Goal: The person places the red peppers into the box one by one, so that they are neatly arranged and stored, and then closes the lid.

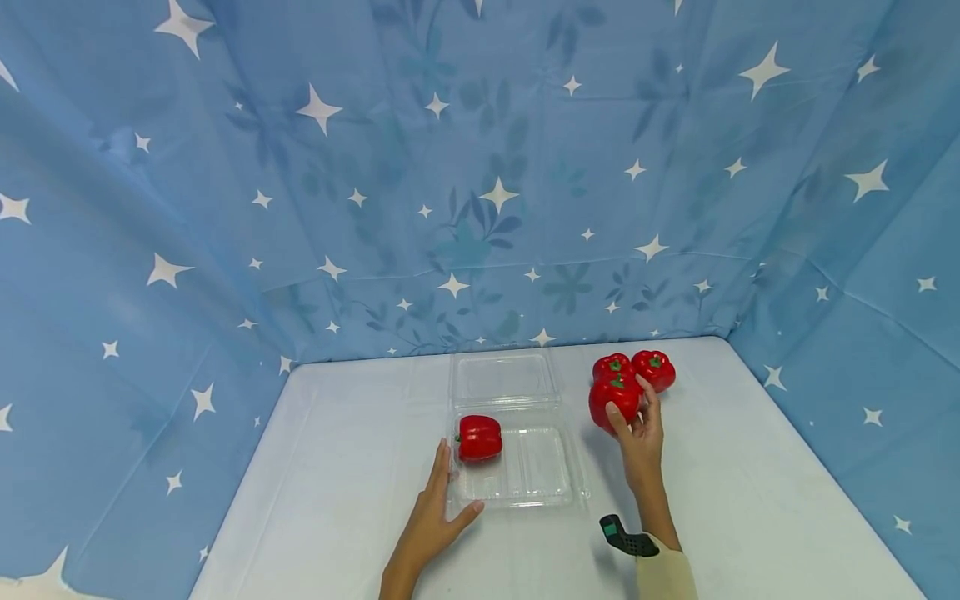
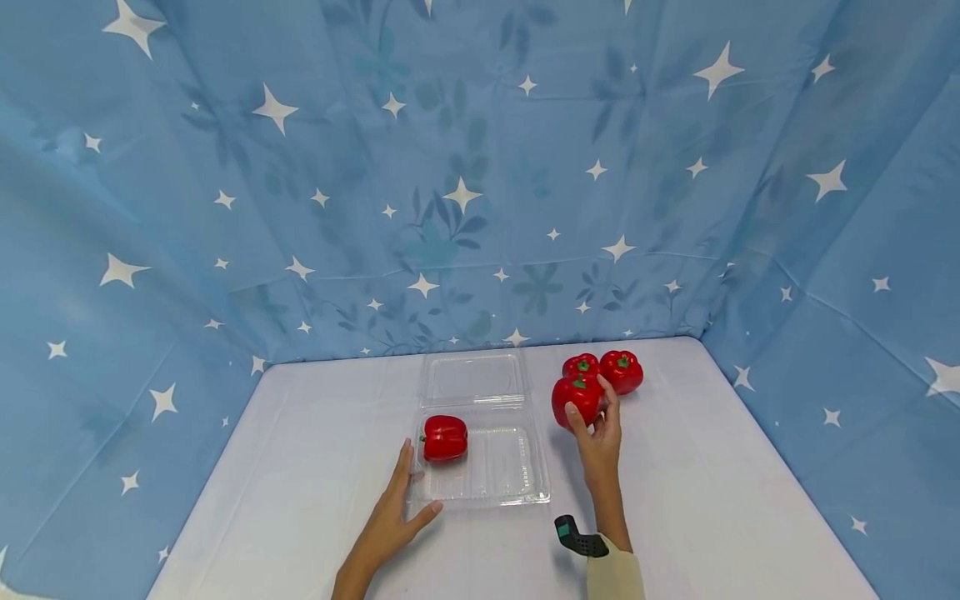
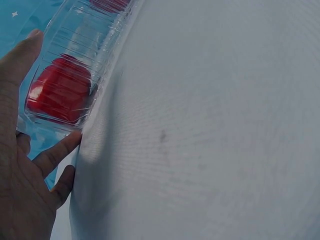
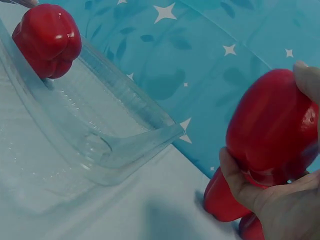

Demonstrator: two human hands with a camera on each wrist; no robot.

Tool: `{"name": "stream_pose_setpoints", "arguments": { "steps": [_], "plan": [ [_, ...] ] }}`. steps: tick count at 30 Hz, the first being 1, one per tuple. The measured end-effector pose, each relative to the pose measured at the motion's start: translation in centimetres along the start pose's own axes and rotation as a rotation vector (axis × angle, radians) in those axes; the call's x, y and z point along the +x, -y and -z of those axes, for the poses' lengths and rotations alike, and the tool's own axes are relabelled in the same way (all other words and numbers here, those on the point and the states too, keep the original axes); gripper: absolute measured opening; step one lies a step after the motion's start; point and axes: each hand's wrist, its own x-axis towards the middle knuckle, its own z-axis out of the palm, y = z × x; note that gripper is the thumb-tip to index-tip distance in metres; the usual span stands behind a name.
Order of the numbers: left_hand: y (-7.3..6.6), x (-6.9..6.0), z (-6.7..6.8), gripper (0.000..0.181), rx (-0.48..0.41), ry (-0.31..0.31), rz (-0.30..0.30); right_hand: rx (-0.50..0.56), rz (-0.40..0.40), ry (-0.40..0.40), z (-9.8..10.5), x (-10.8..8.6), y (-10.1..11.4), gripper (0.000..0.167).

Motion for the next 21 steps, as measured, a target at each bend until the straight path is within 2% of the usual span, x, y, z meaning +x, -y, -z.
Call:
{"name": "stream_pose_setpoints", "arguments": {
  "steps": [9, 16, 21],
  "plan": [
    [0.0, 0.1, 0.0, 0.099, -0.004, 0.004, 0.010, -0.116, -0.015, 0.103, -0.7, -0.3, 0.8, 0.080],
    [0.1, 0.1, -0.1, 0.099, 0.000, -0.003, -0.004, -0.221, 0.042, 0.181, -1.0, -0.4, 0.9, 0.080],
    [0.1, 0.1, -0.1, 0.099, 0.001, -0.013, -0.014, -0.216, 0.031, 0.199, -1.4, -0.5, 0.8, 0.082]
  ]
}}
